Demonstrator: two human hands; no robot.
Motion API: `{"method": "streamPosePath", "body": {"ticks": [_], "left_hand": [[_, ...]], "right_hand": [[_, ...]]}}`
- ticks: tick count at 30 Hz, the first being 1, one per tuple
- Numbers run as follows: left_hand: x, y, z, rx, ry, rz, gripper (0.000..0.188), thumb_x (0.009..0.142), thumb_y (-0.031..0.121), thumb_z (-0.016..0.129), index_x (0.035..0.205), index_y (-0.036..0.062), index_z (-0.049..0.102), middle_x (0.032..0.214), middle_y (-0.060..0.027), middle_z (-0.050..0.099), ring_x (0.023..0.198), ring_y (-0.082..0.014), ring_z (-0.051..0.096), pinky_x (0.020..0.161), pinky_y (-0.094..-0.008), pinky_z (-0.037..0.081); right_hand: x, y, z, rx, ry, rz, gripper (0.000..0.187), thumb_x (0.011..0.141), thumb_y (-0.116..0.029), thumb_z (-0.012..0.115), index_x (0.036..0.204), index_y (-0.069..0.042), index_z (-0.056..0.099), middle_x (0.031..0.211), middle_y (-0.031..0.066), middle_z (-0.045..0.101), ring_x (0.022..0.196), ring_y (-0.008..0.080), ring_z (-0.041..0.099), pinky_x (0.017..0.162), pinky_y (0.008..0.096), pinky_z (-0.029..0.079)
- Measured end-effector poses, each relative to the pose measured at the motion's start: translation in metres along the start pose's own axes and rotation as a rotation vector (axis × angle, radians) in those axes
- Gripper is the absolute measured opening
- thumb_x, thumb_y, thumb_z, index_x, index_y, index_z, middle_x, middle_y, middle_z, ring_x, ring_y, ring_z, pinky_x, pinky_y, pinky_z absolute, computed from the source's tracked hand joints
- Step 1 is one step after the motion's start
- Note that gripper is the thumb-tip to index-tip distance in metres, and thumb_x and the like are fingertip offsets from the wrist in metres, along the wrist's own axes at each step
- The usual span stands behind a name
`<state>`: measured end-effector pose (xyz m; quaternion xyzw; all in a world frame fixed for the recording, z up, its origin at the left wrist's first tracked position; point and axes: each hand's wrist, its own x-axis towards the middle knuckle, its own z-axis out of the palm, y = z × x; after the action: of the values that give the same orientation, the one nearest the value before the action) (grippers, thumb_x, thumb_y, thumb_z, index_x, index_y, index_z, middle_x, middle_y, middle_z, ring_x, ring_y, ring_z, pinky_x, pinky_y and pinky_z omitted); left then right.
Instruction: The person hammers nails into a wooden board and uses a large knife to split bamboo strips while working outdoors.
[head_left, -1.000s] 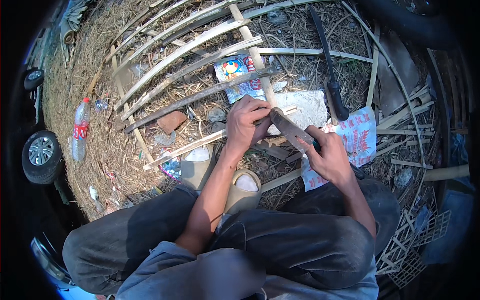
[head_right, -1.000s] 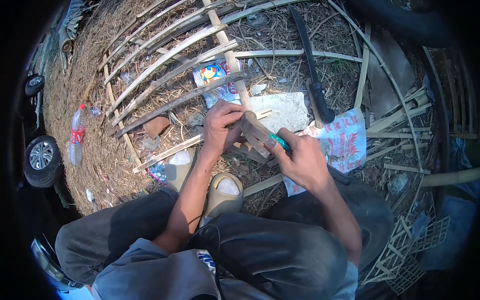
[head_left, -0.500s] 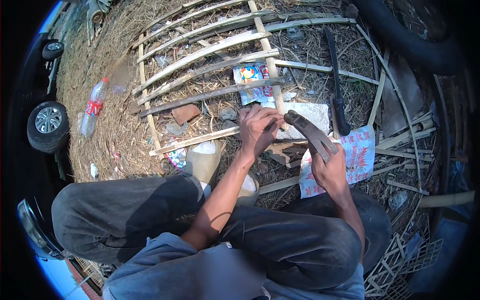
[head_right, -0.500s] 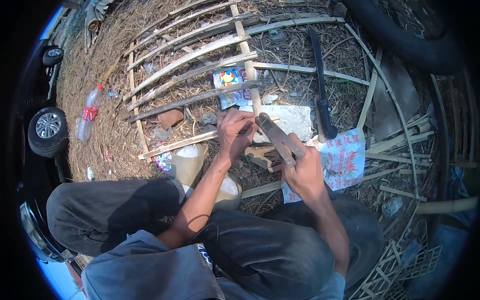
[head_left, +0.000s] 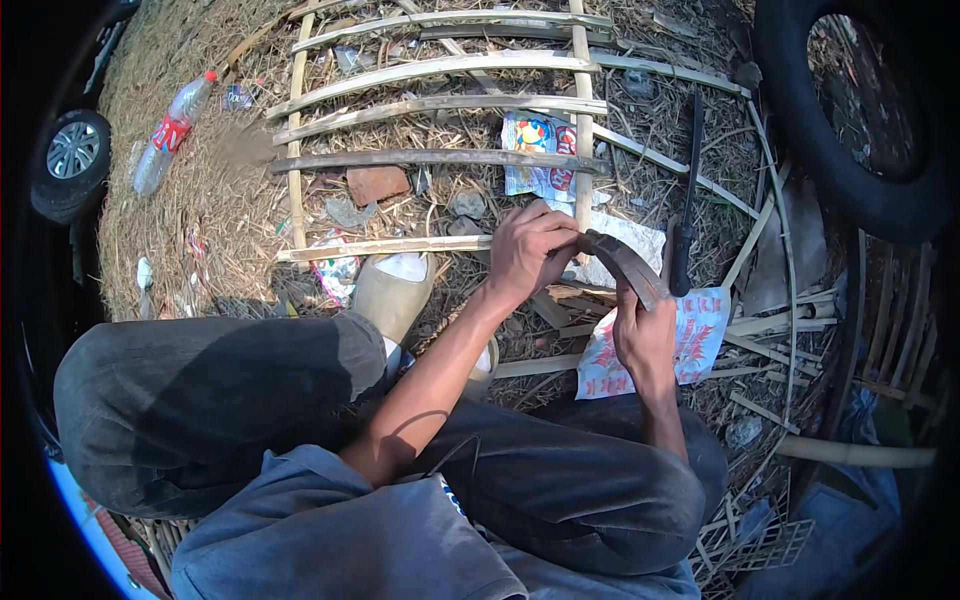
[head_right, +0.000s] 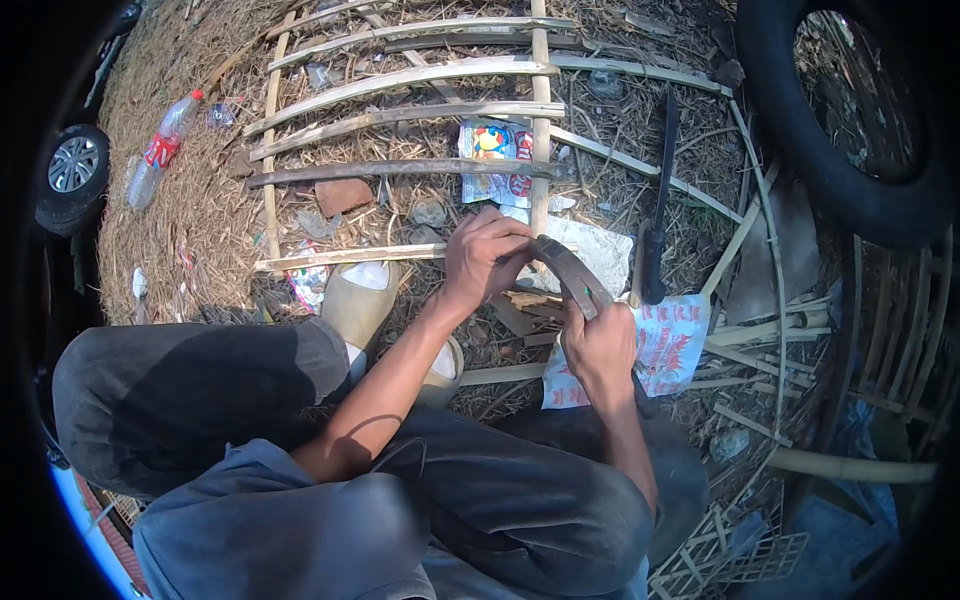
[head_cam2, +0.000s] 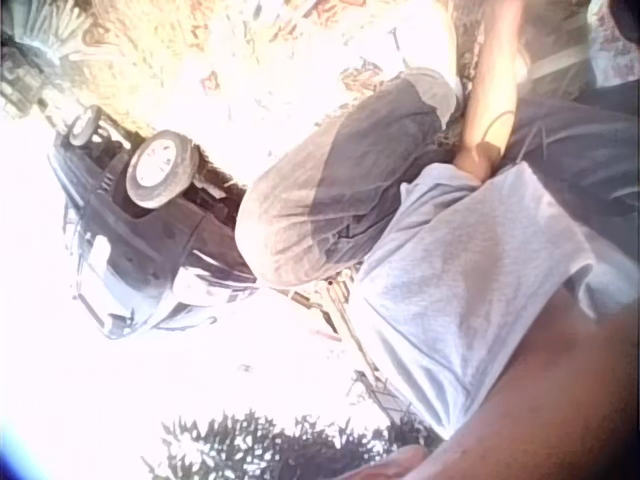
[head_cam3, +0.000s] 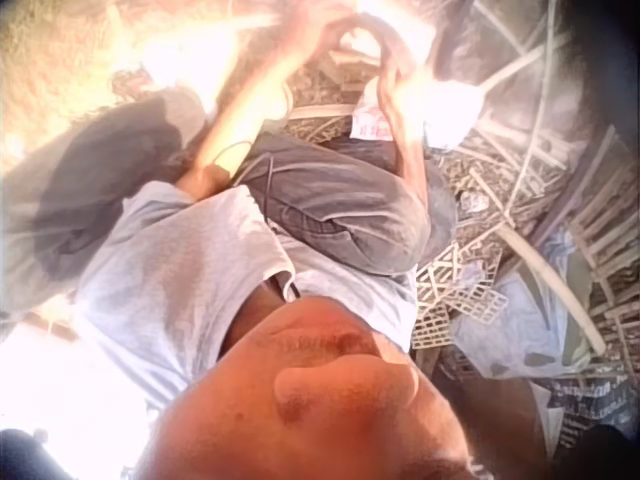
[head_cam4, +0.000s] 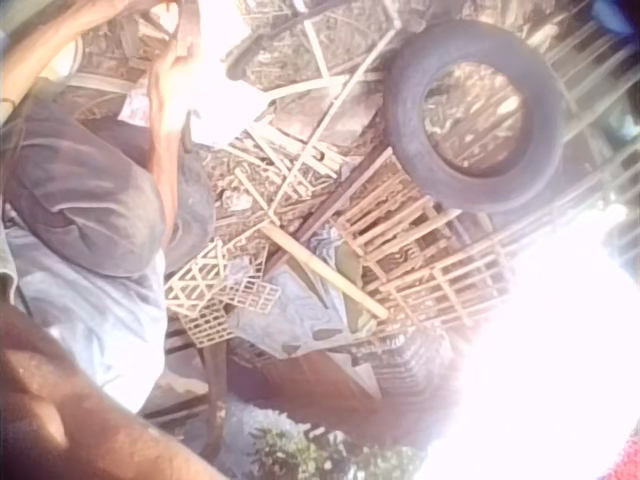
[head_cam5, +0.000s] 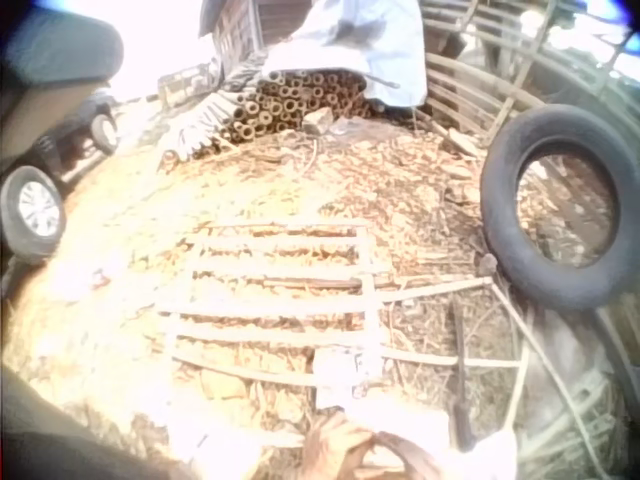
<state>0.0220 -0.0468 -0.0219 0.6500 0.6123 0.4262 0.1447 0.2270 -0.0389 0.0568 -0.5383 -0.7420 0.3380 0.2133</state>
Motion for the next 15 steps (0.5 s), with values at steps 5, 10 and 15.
{"method": "streamPosePath", "body": {"ticks": [5, 10, 15], "left_hand": [[0.006, 0.003, -0.007, -0.066, -0.015, -0.021, 0.014, 0.070, 0.013, 0.085, 0.082, 0.0138, 0.079, 0.086, 0.0041, 0.072, 0.080, -0.0180, 0.064, 0.073, -0.0346, 0.051], [0.006, -0.003, -0.006, -0.030, 0.019, -0.041, 0.008, 0.073, 0.018, 0.085, 0.078, 0.0154, 0.080, 0.085, 0.0046, 0.072, 0.077, -0.0187, 0.063, 0.071, -0.0344, 0.051], [0.008, 0.004, -0.004, -0.085, -0.011, -0.049, 0.012, 0.071, 0.015, 0.086, 0.082, 0.0156, 0.080, 0.082, 0.0050, 0.071, 0.076, -0.0167, 0.063, 0.069, -0.0341, 0.051]], "right_hand": [[0.001, -0.012, -0.008, -0.011, 0.023, -0.022, 0.021, 0.099, -0.019, 0.059, 0.102, -0.003, 0.070, 0.068, 0.0245, 0.062, 0.065, 0.0486, 0.061, 0.056, 0.0507, 0.047], [0.008, -0.010, -0.004, -0.185, -0.080, 0.101, 0.023, 0.099, -0.016, 0.056, 0.106, -0.001, 0.071, 0.076, 0.0257, 0.065, 0.066, 0.0458, 0.065, 0.058, 0.0485, 0.048], [-0.005, 0.001, -0.002, 0.147, 0.234, -0.077, 0.022, 0.097, -0.017, 0.059, 0.107, -0.002, 0.072, 0.077, 0.0269, 0.066, 0.071, 0.0498, 0.063, 0.060, 0.0494, 0.050]]}}
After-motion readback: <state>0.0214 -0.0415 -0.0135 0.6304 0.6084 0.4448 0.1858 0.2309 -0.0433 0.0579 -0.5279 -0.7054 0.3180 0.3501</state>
